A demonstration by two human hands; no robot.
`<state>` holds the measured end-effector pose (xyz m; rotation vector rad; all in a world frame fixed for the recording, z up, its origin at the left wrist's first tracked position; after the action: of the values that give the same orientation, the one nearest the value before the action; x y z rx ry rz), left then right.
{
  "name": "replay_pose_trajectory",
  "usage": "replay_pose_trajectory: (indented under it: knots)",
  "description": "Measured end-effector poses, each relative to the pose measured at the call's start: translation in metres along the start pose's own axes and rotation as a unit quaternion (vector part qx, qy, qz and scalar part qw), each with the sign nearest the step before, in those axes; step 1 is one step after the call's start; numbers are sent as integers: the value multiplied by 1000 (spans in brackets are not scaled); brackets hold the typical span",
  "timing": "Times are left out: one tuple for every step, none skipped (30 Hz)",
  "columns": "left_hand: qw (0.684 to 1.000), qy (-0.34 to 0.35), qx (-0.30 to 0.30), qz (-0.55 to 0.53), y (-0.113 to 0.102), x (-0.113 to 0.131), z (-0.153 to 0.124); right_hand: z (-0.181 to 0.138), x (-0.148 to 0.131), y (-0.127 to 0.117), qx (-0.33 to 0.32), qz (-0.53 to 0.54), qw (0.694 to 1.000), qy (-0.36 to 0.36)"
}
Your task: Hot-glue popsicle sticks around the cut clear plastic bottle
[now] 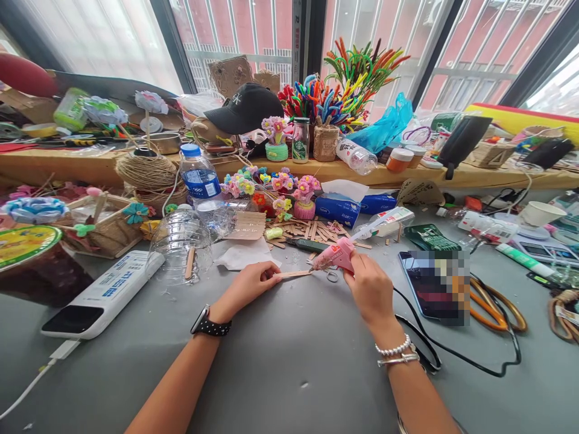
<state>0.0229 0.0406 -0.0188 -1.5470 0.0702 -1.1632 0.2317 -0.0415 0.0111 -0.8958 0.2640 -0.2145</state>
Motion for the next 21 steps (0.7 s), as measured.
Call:
replay_pose_trajectory:
  knots:
    - [1000,0,0,0,0,0,0,0,0,0,0,0,1000,0]
    - [1000,1,1,1,0,0,0,0,0,0,0,-1,1000,-1]
    - [1000,2,1,1,0,-1,0,0,0,1,0,-2,1000,-1]
    - [1000,3,2,2,1,-1,0,0,0,1,-1,-4,1000,-1]
    - [1000,4,2,2,1,-1,0,0,0,1,-2,-4,1000,0]
    - [1000,4,2,1,1,-1,0,0,0,1,-4,-4,1000,2]
    - [1000,3,3,0,1,-2,0,0,0,0,-5,-2,1000,3]
    - [1000,3,2,-2,1,-2,0,0,0,0,-5,1,1000,4]
    - [1000,3,2,-3,2,-3,0,0,0,0,-5,4,1000,4]
    - [1000,2,2,-5,2,-3,0,0,-1,0,-5,6,1000,3]
    - [1000,2,2,-7,2,-3,0,0,-1,-1,-4,8,1000,3]
    - [1000,1,2,-9,2,-3,0,0,-1,-1,-4,8,1000,2]
    - [1000,1,2,-11,2,-3,0,0,0,-1,-5,9,1000,1]
    - [1000,1,2,-11,2,-2,0,0,0,-1,-5,8,1000,1]
    - [1000,1,2,-11,2,-2,0,0,0,-1,-7,8,1000,2]
    - [1000,1,2,-11,1,-2,0,1,0,-1,-7,8,1000,2]
    - [1000,1,3,-10,1,-2,0,1,0,0,-7,8,1000,2]
    - [1000,1,3,-9,1,-1,0,1,0,-1,-6,8,1000,2]
    - [1000,2,3,-8,1,-1,0,0,0,-1,-5,7,1000,1]
    - [1000,2,3,-7,1,-1,0,0,0,-1,-2,7,1000,-1]
    - [1000,3,4,-6,1,-2,0,0,0,-1,1,6,1000,-3]
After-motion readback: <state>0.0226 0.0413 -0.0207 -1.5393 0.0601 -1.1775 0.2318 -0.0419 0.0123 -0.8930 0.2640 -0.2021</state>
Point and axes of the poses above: each hand's wrist, its own z-axis towards the middle knuckle, its own y-axis out of the palm, x = y × z, the point moved 5 cm from there along z, towards the middle knuckle, and after that the axes turned 14 degrees about y, right-handed, at the moved point
